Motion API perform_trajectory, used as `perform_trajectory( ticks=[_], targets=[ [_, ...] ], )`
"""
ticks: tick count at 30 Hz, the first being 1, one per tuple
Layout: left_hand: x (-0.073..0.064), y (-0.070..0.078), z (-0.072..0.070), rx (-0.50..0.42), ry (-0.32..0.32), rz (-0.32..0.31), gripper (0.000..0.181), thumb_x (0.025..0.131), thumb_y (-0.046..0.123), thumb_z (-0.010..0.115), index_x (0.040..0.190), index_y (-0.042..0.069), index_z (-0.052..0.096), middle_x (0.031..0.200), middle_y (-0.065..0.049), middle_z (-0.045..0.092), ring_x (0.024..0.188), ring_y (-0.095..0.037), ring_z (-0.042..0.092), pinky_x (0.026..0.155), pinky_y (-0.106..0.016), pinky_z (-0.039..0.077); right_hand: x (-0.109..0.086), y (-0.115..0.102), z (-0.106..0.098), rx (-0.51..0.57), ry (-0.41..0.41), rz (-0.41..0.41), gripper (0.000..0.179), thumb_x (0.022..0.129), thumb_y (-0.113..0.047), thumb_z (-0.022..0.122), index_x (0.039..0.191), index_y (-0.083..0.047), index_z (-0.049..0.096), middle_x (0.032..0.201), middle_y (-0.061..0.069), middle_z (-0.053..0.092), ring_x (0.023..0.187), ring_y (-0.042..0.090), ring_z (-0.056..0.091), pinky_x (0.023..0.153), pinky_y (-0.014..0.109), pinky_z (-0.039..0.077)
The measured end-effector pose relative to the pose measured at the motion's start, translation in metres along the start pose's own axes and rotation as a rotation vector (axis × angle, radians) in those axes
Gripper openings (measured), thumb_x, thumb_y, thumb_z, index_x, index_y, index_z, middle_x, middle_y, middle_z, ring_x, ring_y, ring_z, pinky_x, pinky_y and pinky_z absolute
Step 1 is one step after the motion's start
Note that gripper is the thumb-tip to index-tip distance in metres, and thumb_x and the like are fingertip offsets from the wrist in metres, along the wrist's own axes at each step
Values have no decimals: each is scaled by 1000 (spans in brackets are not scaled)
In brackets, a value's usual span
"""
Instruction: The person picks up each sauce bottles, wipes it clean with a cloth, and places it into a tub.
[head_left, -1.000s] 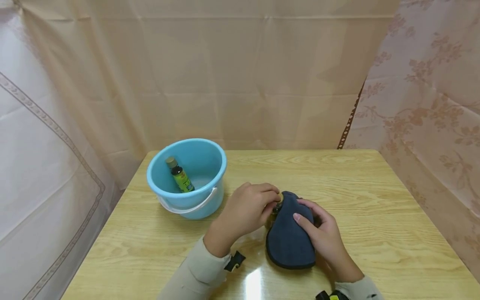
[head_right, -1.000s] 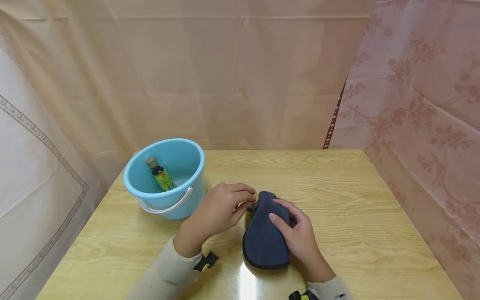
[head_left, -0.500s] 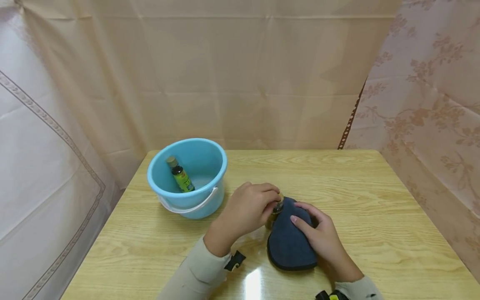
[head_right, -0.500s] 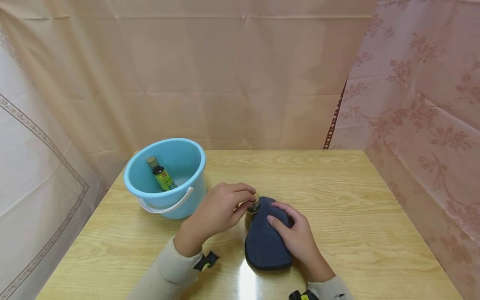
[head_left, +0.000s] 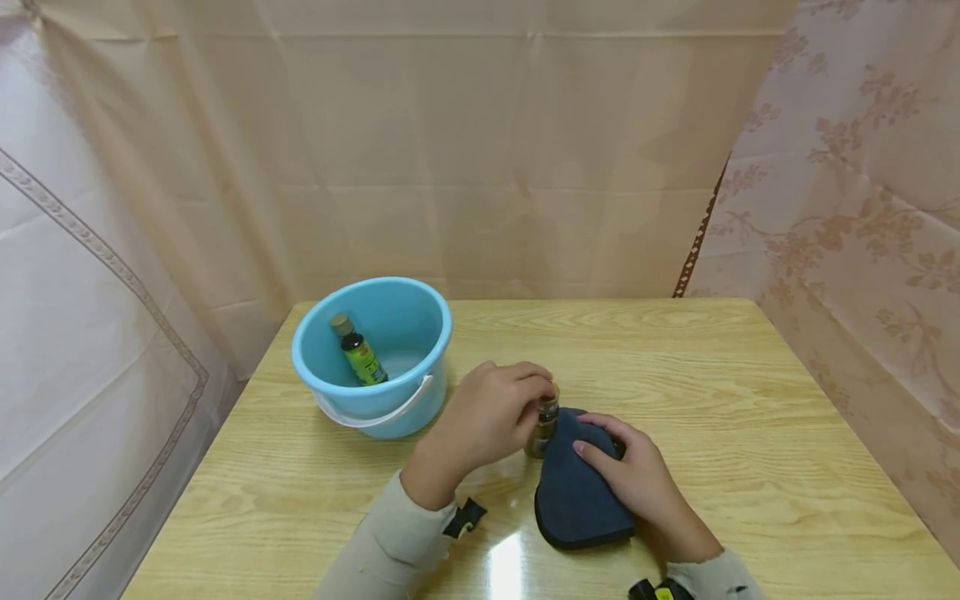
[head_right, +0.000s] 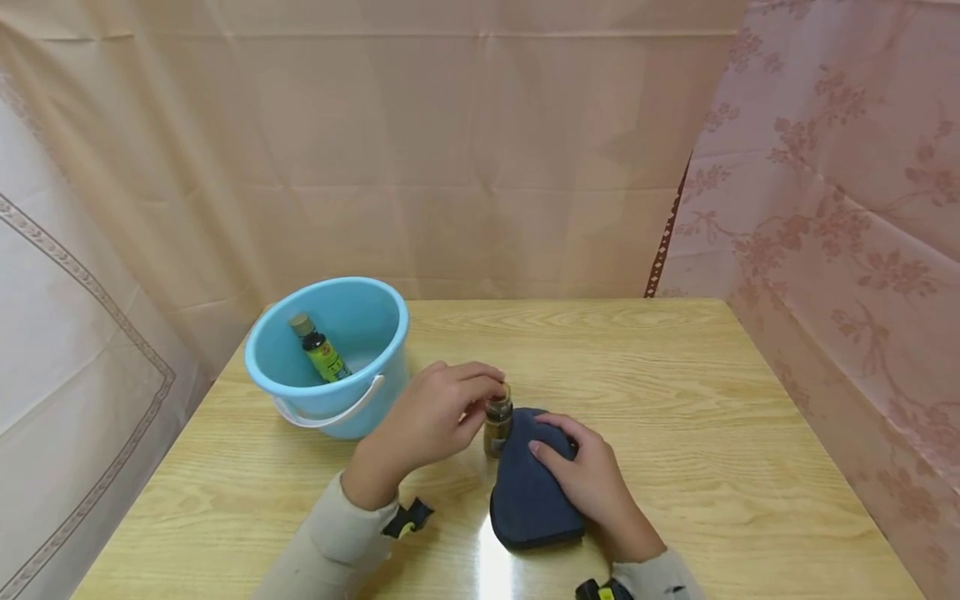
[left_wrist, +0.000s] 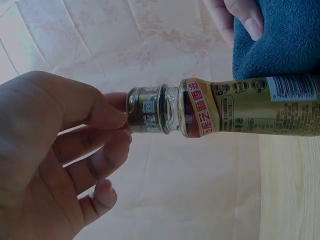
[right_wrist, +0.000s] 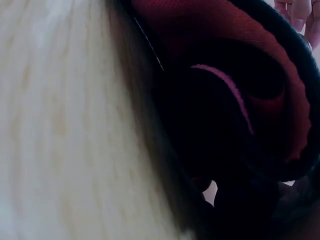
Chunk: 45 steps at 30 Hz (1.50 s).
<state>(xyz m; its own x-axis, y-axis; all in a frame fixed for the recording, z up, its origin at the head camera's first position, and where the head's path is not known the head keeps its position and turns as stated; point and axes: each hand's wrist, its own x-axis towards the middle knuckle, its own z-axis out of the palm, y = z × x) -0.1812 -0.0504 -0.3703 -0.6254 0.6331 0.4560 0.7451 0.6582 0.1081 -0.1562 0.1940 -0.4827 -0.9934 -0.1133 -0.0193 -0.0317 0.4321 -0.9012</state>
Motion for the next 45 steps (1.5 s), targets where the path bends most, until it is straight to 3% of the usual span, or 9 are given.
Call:
perform_trajectory(
  ticks=[5, 10, 14, 19, 27, 36, 45],
  targets=[
    [-1, -1, 1, 27, 66, -36, 13, 96, 21, 67, 104, 23, 78, 111, 7, 73, 75, -7, 65, 67, -29, 51, 0, -3, 1, -52, 8, -5, 37, 94, -44, 76, 130, -34, 69, 129, 2, 71, 111, 19, 68, 86, 34, 55],
    [-2, -1, 4, 46, 100, -62, 13, 99, 38, 70, 97, 27, 77, 102, 9, 70, 72, -5, 62, 63, -27, 47, -1, -4, 1, -43, 4, -4, 36, 94, -43, 76, 129, -34, 69, 128, 2, 71, 109, 19, 69, 84, 34, 56],
    [-3, -1, 5, 75, 90, -64, 17, 96, 45, 73, 97, 29, 79, 100, 10, 69, 68, -4, 59, 61, -26, 45, -1, -3, 2, -23, -1, -11, 36, 94, -43, 76, 128, -34, 70, 128, 2, 71, 110, 19, 68, 84, 34, 56],
    [-3, 1, 5, 78, 71, -69, 12, 95, 39, 76, 99, 30, 81, 102, 10, 69, 70, -4, 60, 64, -27, 46, -1, -3, 3, -9, 7, -29, 36, 94, -43, 76, 129, -34, 70, 129, 2, 71, 111, 19, 68, 85, 33, 56],
    [-2, 1, 5, 42, 58, -63, 11, 95, 33, 77, 102, 27, 82, 107, 11, 71, 79, -4, 66, 66, -27, 47, -1, -5, 0, 135, 8, -65, 36, 97, -36, 74, 132, -29, 68, 132, 3, 69, 111, 17, 69, 86, 30, 58],
    [0, 2, 5, 9, 23, -52, 12, 96, 26, 76, 106, 24, 82, 113, 10, 74, 93, -5, 71, 73, -28, 52, -6, -9, -2, 259, 62, -166, 38, 100, -19, 71, 138, -16, 65, 114, 12, 72, 97, 20, 74, 77, 36, 62],
    [0, 3, 7, -27, 7, -30, 15, 97, 21, 73, 111, 22, 80, 121, 8, 74, 98, -6, 73, 77, -30, 55, -11, -15, -6, 318, 163, -129, 42, 99, -15, 71, 140, -14, 64, 111, 4, 72, 97, 20, 74, 78, 34, 62]
  ],
)
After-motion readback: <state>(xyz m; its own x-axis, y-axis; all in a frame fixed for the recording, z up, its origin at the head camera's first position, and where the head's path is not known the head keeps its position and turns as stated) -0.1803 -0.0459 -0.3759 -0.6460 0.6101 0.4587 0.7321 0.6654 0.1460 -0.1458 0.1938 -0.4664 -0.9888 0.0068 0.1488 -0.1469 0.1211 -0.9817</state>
